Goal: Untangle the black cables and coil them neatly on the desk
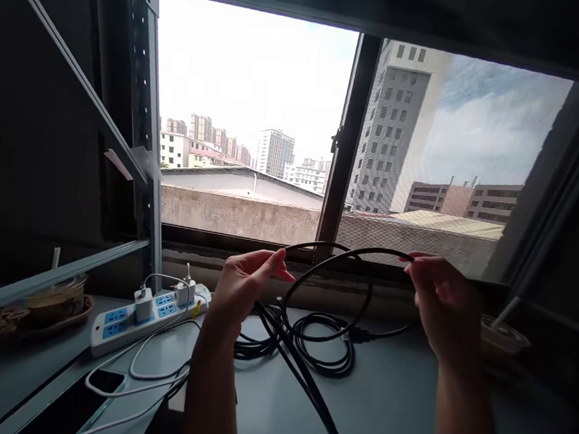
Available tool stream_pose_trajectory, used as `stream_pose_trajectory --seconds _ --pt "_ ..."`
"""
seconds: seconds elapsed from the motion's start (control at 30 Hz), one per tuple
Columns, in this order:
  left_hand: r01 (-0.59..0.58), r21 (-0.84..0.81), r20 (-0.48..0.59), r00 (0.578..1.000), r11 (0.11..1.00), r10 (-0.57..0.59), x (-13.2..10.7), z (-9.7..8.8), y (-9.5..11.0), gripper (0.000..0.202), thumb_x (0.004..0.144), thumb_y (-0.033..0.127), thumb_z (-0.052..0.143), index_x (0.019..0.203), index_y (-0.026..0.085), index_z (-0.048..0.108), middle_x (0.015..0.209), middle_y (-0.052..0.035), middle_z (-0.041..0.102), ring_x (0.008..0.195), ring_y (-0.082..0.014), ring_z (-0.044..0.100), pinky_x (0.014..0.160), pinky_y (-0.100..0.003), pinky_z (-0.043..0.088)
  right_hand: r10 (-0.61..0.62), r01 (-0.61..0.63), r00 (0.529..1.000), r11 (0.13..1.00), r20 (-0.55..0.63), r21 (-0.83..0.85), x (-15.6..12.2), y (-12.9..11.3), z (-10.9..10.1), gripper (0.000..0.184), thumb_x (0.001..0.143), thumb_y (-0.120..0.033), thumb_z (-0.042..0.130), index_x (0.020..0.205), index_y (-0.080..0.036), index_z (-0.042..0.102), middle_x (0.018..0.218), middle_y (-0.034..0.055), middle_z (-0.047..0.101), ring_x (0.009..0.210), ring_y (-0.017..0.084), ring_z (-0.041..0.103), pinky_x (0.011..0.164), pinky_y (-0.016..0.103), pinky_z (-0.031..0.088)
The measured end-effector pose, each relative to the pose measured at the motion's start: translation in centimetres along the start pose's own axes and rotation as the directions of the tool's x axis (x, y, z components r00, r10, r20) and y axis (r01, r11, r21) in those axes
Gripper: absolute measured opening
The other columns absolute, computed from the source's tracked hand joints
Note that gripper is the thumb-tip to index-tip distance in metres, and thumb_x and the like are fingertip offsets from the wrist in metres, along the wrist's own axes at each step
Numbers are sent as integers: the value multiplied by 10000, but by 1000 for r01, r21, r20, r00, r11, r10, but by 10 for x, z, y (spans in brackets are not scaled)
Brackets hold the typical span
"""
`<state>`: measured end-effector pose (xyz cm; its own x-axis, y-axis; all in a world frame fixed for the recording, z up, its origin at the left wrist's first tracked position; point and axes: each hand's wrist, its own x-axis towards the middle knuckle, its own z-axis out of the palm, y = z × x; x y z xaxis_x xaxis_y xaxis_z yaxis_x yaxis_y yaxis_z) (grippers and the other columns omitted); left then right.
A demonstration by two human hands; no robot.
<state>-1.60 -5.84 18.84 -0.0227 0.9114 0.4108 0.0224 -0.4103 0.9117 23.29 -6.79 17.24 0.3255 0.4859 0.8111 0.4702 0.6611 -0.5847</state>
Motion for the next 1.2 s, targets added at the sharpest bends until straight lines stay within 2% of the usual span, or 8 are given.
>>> stream_pose_trajectory --seconds 0.17,0.27,0.4,0.5,0.67,0.93,1.07,1.2 --pt "-112 49 108 988 992 107 -4 33 11 351 755 458 565 582 162 642 570 -18 628 404 -61 391 382 -203 220 181 -217 934 972 308 86 -2 -12 5 368 819 -525 467 663 -192 465 588 -2 533 539 97 476 482 201 398" --pt "-207 131 -57 975 969 216 2 53 3 333 747 469 581 630 175 682 593 -18 643 536 -110 528 487 -210 358 276 -426 855 857 439 290 2 -9 6 389 780 -573 493 698 -209 381 464 -81 340 383 66 380 369 168 328" --pt "-293 270 -305 877 917 370 12 68 -9 302 753 455 588 904 221 704 894 -35 698 855 -178 611 696 -251 453 371 -579 773 743 515 334 10 3 -5 372 747 -508 577 996 -252 471 496 -106 274 367 23 197 335 119 132" --pt "-286 345 -390 823 894 414 15 71 -11 353 772 498 541 941 224 685 970 -45 672 812 -171 605 578 -234 443 418 -569 787 776 453 272 17 16 -25 437 742 -478 588 1101 -236 526 546 -71 376 428 31 264 362 123 169" --pt "-242 312 -403 842 919 359 24 79 -16 439 765 566 507 917 172 629 779 -48 614 521 -83 481 421 -202 325 429 -512 832 838 351 190 23 28 -46 537 729 -591 528 1090 -195 567 776 18 574 472 47 356 384 168 279" --pt "-271 330 -459 791 904 404 18 116 -26 384 790 549 480 899 182 510 822 -28 552 530 -67 441 439 -182 336 80 -318 726 920 683 230 -4 4 7 626 632 -278 701 1220 -256 490 907 38 626 915 198 583 752 294 498" --pt "-374 415 -376 759 829 531 7 113 -15 371 741 479 582 962 193 495 987 -39 526 495 -37 398 439 -178 354 56 -365 756 863 652 350 -1 9 18 417 709 -95 519 1103 -225 567 967 34 634 893 151 620 820 281 495" --pt "-352 598 -41 883 720 467 5 92 -11 603 615 416 716 1152 245 501 1019 -38 558 450 -27 354 417 -178 324 79 -309 849 876 522 371 12 16 0 402 685 -53 510 1044 -198 619 885 24 670 864 151 636 809 272 492"
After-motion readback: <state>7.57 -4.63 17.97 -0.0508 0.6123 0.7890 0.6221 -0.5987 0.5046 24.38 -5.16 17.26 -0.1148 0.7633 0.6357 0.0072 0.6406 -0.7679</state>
